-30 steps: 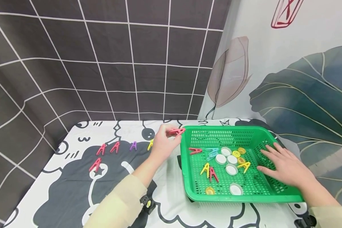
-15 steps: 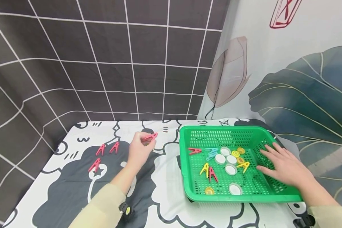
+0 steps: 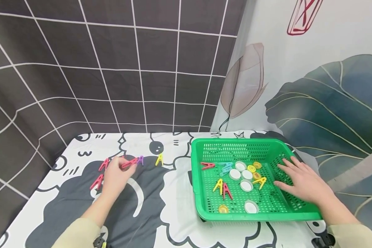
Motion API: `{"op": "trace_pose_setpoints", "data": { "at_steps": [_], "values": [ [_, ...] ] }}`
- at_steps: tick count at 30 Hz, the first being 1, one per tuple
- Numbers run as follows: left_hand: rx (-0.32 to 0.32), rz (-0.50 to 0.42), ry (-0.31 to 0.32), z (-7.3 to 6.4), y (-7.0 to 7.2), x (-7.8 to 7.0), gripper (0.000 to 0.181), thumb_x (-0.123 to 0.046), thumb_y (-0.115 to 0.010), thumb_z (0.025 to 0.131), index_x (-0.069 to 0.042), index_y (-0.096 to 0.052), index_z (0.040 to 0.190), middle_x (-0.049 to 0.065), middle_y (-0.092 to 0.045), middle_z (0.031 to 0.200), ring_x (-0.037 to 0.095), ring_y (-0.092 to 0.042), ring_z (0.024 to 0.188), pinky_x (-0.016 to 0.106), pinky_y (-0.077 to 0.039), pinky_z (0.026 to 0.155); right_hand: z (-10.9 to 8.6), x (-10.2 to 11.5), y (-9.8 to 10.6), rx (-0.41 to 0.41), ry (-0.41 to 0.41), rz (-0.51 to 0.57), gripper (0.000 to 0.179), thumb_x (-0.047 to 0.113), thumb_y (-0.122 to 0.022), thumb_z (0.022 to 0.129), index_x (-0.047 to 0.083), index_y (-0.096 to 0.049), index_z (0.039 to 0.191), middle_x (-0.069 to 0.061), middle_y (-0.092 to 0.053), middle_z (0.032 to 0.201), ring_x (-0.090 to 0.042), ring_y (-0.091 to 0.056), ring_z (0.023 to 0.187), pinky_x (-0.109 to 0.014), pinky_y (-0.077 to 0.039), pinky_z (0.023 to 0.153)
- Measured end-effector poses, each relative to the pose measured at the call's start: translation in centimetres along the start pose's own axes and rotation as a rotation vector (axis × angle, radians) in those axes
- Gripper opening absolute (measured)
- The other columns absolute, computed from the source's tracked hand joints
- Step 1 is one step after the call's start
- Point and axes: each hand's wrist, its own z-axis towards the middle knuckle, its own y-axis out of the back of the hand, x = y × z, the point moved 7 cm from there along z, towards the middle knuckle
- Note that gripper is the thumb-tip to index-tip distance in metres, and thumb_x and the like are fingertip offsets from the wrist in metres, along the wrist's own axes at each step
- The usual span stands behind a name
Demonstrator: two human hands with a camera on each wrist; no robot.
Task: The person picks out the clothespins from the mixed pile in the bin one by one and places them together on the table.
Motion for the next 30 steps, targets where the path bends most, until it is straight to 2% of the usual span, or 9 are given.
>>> {"op": "trace_pose_setpoints", "data": {
  "at_steps": [5, 11, 14, 17, 20, 26, 30],
  "values": [
    [0.027, 0.135, -0.022, -0.8, 1.4, 1.4, 0.028, -0.020, -0.074, 0.077, -0.002, -0.054, 0.084, 0.009, -0.052, 0.077, 0.022, -0.043, 0.070, 0.035, -0.036, 0.063, 0.1, 0.1, -0.1, -0.002, 0.003, 0.003, 0.074, 0.053, -0.062, 0.083, -0.004, -0.051, 0.129, -0.033, -0.039, 0.136, -0.048, -0.018, 0.134, -0.065, -0.020, 0.099],
    [0.071, 0.194, -0.012, -0.9, 2.3, 2.1, 0.034, -0.023, -0.074, 0.078, 0.001, -0.051, 0.083, 0.012, -0.049, 0.080, 0.027, -0.044, 0.076, 0.039, -0.036, 0.064, 0.2, 0.2, -0.2, 0.000, 0.006, -0.008, 0.074, 0.053, -0.063, 0.082, -0.004, -0.053, 0.128, -0.032, -0.039, 0.135, -0.048, -0.020, 0.133, -0.065, -0.021, 0.099],
    [0.064, 0.216, -0.019, -0.9, 2.4, 2.6, 0.034, -0.022, -0.075, 0.077, 0.001, -0.051, 0.081, 0.012, -0.049, 0.079, 0.027, -0.045, 0.074, 0.039, -0.036, 0.063, 0.3, 0.3, -0.2, 0.004, 0.007, -0.008, 0.074, 0.054, -0.063, 0.082, -0.004, -0.053, 0.128, -0.033, -0.039, 0.135, -0.048, -0.020, 0.133, -0.065, -0.021, 0.099],
    [0.050, 0.215, -0.025, -0.8, 2.5, 3.1, 0.034, -0.021, -0.076, 0.076, 0.001, -0.050, 0.079, 0.011, -0.049, 0.078, 0.027, -0.045, 0.071, 0.039, -0.036, 0.064, 0.2, 0.1, -0.2, 0.001, 0.011, -0.004, 0.074, 0.053, -0.063, 0.082, -0.004, -0.053, 0.128, -0.033, -0.039, 0.136, -0.048, -0.018, 0.134, -0.065, -0.020, 0.099],
    [0.063, 0.216, -0.024, -0.9, 2.4, 3.5, 0.035, -0.021, -0.076, 0.076, 0.001, -0.050, 0.079, 0.013, -0.050, 0.078, 0.028, -0.047, 0.072, 0.042, -0.037, 0.065, 0.1, 0.0, -0.1, -0.009, 0.016, -0.004, 0.073, 0.053, -0.063, 0.082, -0.004, -0.053, 0.128, -0.033, -0.039, 0.135, -0.047, -0.017, 0.134, -0.065, -0.019, 0.099],
    [0.113, 0.307, -0.064, -0.9, 1.7, 4.0, 0.039, -0.022, -0.078, 0.073, -0.002, -0.045, 0.069, 0.008, -0.045, 0.065, 0.024, -0.041, 0.063, 0.037, -0.034, 0.058, 0.0, 0.0, 0.0, -0.013, 0.015, -0.007, 0.073, 0.052, -0.064, 0.082, -0.004, -0.053, 0.127, -0.033, -0.040, 0.134, -0.048, -0.018, 0.134, -0.065, -0.019, 0.099],
    [0.151, 0.348, -0.031, -1.1, 1.4, 4.5, 0.043, -0.026, -0.078, 0.073, -0.003, -0.042, 0.069, 0.007, -0.039, 0.063, 0.022, -0.037, 0.061, 0.034, -0.029, 0.054, 0.0, -0.1, 0.0, -0.007, 0.012, -0.012, 0.074, 0.053, -0.064, 0.081, -0.004, -0.054, 0.127, -0.033, -0.040, 0.134, -0.048, -0.019, 0.133, -0.065, -0.021, 0.098]
  ]
}}
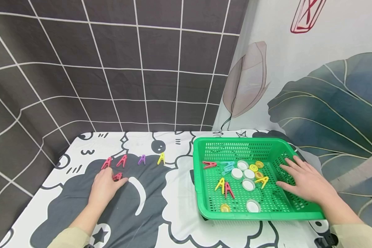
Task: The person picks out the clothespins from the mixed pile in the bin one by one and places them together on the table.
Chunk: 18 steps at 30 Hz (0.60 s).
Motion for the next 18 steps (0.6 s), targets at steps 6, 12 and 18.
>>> {"op": "trace_pose_setpoints", "data": {
  "at_steps": [6, 12, 18],
  "values": [
    [0.038, -0.004, 0.032, -0.11, -0.28, 0.31, 0.049, -0.033, -0.078, 0.072, -0.005, -0.039, 0.069, 0.007, -0.037, 0.064, 0.021, -0.035, 0.059, 0.033, -0.030, 0.053, 0.04, -0.05, -0.01, 0.007, 0.000, 0.004, 0.073, 0.053, -0.063, 0.082, -0.004, -0.053, 0.127, -0.033, -0.039, 0.135, -0.047, -0.018, 0.134, -0.065, -0.020, 0.099],
    [0.054, 0.023, 0.017, -0.12, -0.57, 0.31, 0.051, -0.037, -0.079, 0.070, -0.005, -0.039, 0.067, 0.007, -0.037, 0.063, 0.021, -0.035, 0.059, 0.033, -0.030, 0.053, -0.02, -0.03, -0.04, -0.005, 0.004, 0.000, 0.073, 0.052, -0.064, 0.081, -0.004, -0.054, 0.127, -0.033, -0.040, 0.135, -0.047, -0.018, 0.134, -0.065, -0.020, 0.098],
    [0.072, 0.040, 0.019, -0.17, -0.85, 0.36, 0.049, -0.036, -0.078, 0.071, -0.006, -0.040, 0.066, 0.007, -0.038, 0.063, 0.022, -0.037, 0.059, 0.033, -0.031, 0.051, -0.08, 0.05, 0.01, -0.010, 0.004, 0.002, 0.073, 0.052, -0.064, 0.081, -0.004, -0.054, 0.127, -0.033, -0.040, 0.134, -0.047, -0.018, 0.134, -0.065, -0.020, 0.098]
  ]
}}
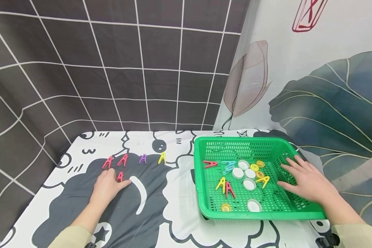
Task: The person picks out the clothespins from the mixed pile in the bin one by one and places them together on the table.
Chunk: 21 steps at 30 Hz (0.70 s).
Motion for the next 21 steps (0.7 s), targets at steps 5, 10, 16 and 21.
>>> {"op": "trace_pose_setpoints", "data": {
  "at_steps": [5, 10, 16, 21],
  "values": [
    [0.021, 0.016, 0.008, -0.1, -0.2, 0.1, 0.046, -0.034, -0.078, 0.072, -0.005, -0.042, 0.067, 0.008, -0.040, 0.063, 0.022, -0.039, 0.058, 0.033, -0.031, 0.048, -0.1, 0.0, 0.0, 0.000, -0.002, -0.001, 0.074, 0.053, -0.064, 0.081, -0.004, -0.054, 0.126, -0.033, -0.040, 0.134, -0.047, -0.018, 0.134, -0.065, -0.020, 0.098],
    [0.017, 0.003, 0.019, -0.1, -0.2, 0.3, 0.046, -0.036, -0.076, 0.074, -0.006, -0.042, 0.067, 0.008, -0.039, 0.063, 0.022, -0.038, 0.058, 0.034, -0.031, 0.050, 0.0, 0.0, 0.0, -0.002, -0.003, 0.000, 0.074, 0.053, -0.065, 0.081, -0.004, -0.054, 0.126, -0.033, -0.040, 0.134, -0.048, -0.019, 0.133, -0.065, -0.021, 0.098],
    [-0.017, -0.031, 0.016, 0.0, 0.5, -0.4, 0.045, -0.039, -0.072, 0.078, -0.003, -0.046, 0.072, 0.009, -0.042, 0.069, 0.026, -0.042, 0.066, 0.040, -0.036, 0.058, 0.1, 0.1, -0.1, 0.008, -0.003, 0.006, 0.074, 0.054, -0.064, 0.081, -0.004, -0.054, 0.127, -0.033, -0.040, 0.135, -0.048, -0.019, 0.133, -0.065, -0.021, 0.098],
    [-0.068, -0.086, -0.058, 0.7, 1.4, -3.0, 0.043, -0.037, -0.071, 0.081, 0.002, -0.051, 0.080, 0.012, -0.048, 0.075, 0.029, -0.045, 0.074, 0.045, -0.039, 0.068, 0.1, 0.0, -0.1, 0.012, -0.007, 0.007, 0.074, 0.053, -0.064, 0.081, -0.004, -0.053, 0.127, -0.033, -0.039, 0.135, -0.048, -0.018, 0.133, -0.066, -0.020, 0.098]
  ]
}}
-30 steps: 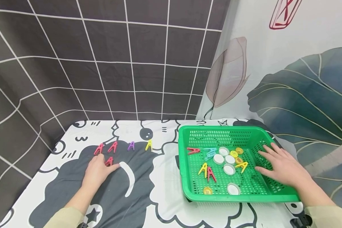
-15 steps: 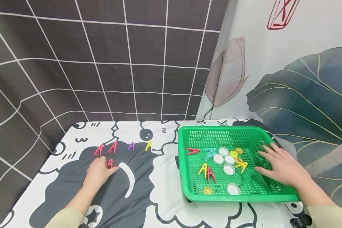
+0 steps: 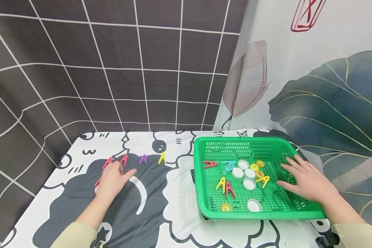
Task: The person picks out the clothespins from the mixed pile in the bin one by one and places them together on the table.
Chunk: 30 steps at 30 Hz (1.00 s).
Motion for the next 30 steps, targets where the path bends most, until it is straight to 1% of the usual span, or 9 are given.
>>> {"op": "trace_pose_setpoints", "data": {
  "at_steps": [4, 7, 11, 18, 23, 27, 30],
  "values": [
    [-0.027, -0.027, -0.049, 0.8, 0.0, -2.3, 0.042, -0.036, -0.070, 0.082, 0.002, -0.054, 0.085, 0.014, -0.052, 0.082, 0.031, -0.048, 0.081, 0.046, -0.040, 0.074, -0.1, -0.1, 0.1, -0.009, -0.002, -0.006, 0.075, 0.053, -0.064, 0.081, -0.005, -0.054, 0.127, -0.033, -0.040, 0.134, -0.048, -0.019, 0.133, -0.066, -0.021, 0.098],
    [-0.030, -0.052, -0.077, 1.2, -0.2, -4.0, 0.038, -0.035, -0.070, 0.081, 0.001, -0.056, 0.085, 0.014, -0.054, 0.084, 0.031, -0.049, 0.082, 0.045, -0.041, 0.074, -0.1, -0.1, 0.1, -0.011, -0.001, -0.008, 0.075, 0.053, -0.064, 0.081, -0.005, -0.054, 0.126, -0.034, -0.040, 0.134, -0.048, -0.020, 0.133, -0.066, -0.021, 0.098],
    [-0.005, -0.096, -0.119, 1.6, -0.7, -6.3, 0.035, -0.034, -0.070, 0.081, -0.001, -0.057, 0.085, 0.012, -0.055, 0.084, 0.028, -0.049, 0.080, 0.043, -0.041, 0.073, -0.1, -0.1, 0.1, -0.010, 0.001, -0.007, 0.074, 0.053, -0.064, 0.081, -0.004, -0.054, 0.127, -0.033, -0.040, 0.134, -0.048, -0.019, 0.133, -0.065, -0.021, 0.098],
    [0.072, -0.148, -0.149, 1.7, -1.6, -10.3, 0.034, -0.035, -0.068, 0.083, -0.003, -0.059, 0.091, 0.009, -0.056, 0.092, 0.025, -0.052, 0.087, 0.040, -0.045, 0.076, -0.1, -0.1, -0.2, -0.012, 0.007, -0.005, 0.074, 0.053, -0.064, 0.081, -0.004, -0.054, 0.127, -0.033, -0.040, 0.134, -0.048, -0.019, 0.133, -0.065, -0.021, 0.098],
    [0.081, -0.180, -0.189, 1.9, -2.4, -12.8, 0.032, -0.034, -0.068, 0.083, -0.005, -0.058, 0.091, 0.006, -0.054, 0.088, 0.022, -0.050, 0.083, 0.038, -0.045, 0.073, -0.2, 0.0, -0.2, -0.011, 0.004, 0.008, 0.074, 0.053, -0.064, 0.081, -0.004, -0.053, 0.127, -0.033, -0.040, 0.134, -0.048, -0.017, 0.134, -0.065, -0.021, 0.098],
    [0.096, -0.216, -0.212, 1.8, -3.3, -14.4, 0.032, -0.034, -0.069, 0.082, -0.006, -0.058, 0.091, 0.004, -0.054, 0.087, 0.020, -0.051, 0.081, 0.036, -0.045, 0.072, -0.2, 0.0, -0.1, -0.014, 0.005, 0.009, 0.074, 0.053, -0.064, 0.082, -0.004, -0.053, 0.127, -0.033, -0.040, 0.135, -0.047, -0.017, 0.134, -0.065, -0.020, 0.098],
    [0.100, -0.237, -0.236, 1.6, -3.8, -15.5, 0.031, -0.033, -0.070, 0.082, -0.006, -0.057, 0.088, 0.003, -0.054, 0.084, 0.020, -0.052, 0.080, 0.036, -0.045, 0.072, -0.2, 0.0, -0.1, -0.017, 0.007, 0.008, 0.074, 0.053, -0.064, 0.082, -0.004, -0.053, 0.127, -0.033, -0.040, 0.134, -0.047, -0.017, 0.134, -0.065, -0.020, 0.098]
  ]
}}
